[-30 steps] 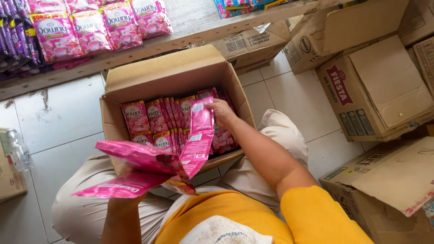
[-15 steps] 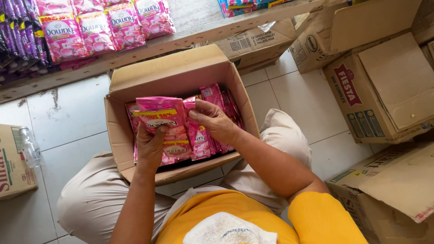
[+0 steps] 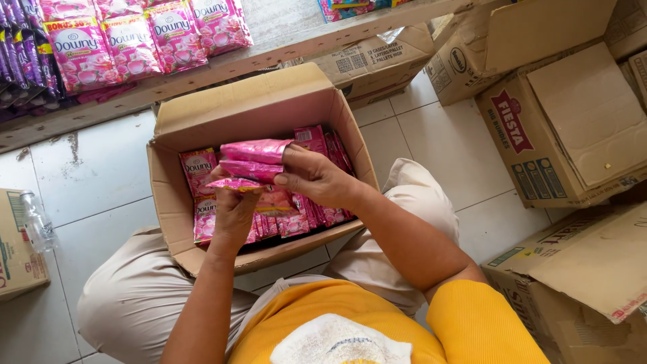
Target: Organizing and packing laundry detergent sachets from a low shelf into a cardboard box on the floor.
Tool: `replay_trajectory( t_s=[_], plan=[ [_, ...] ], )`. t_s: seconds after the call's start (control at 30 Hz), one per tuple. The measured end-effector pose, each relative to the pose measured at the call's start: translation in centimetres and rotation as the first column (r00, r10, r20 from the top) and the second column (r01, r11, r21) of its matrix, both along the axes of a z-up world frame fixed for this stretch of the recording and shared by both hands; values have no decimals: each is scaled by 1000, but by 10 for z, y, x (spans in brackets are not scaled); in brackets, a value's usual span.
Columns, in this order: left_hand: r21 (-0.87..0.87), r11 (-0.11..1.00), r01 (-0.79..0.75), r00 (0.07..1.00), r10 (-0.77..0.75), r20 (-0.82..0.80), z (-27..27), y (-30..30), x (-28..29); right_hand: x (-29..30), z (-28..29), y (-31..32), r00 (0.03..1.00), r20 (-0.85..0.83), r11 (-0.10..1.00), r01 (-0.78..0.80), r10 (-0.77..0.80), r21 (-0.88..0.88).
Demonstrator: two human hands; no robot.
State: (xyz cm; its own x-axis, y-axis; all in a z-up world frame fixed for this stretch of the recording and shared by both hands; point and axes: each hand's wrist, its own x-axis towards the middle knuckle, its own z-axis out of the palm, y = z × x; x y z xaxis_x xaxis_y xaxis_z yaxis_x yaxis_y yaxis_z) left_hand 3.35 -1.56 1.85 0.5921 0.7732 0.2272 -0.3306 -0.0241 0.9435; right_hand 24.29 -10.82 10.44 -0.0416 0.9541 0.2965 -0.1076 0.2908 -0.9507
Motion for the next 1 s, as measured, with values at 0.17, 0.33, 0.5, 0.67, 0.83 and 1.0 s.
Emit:
replay_trajectory(
  t_s=[0.17,0.33,0.5,0.67,0.83,1.0],
  plan=[
    [-366,921,131,991,-116,65,13,-6,-17,19,21,-3,834,541,994,89,-107,58],
    [-585,768,261,962,-161,219,8,0,-34,49,-23,-6,977,196,990,-59,84,-127],
    [-603,726,330,921,-107,375,-1,4,-34,26,20,8,969,247,999,19,-29,43],
    [-599,747,288,932,-74,355,30,-2,-21,15,-113,32,998,-60,921,-17,-7,-390],
    [-509,861,5,971,118,208,29,-4,1,-8,-130,28,933,-316,886,5,-171,-464],
    [-498,866,-53,965,173,199,40,-1,24,-25,-81,20,969,-214,882,10,-125,-470]
  ],
)
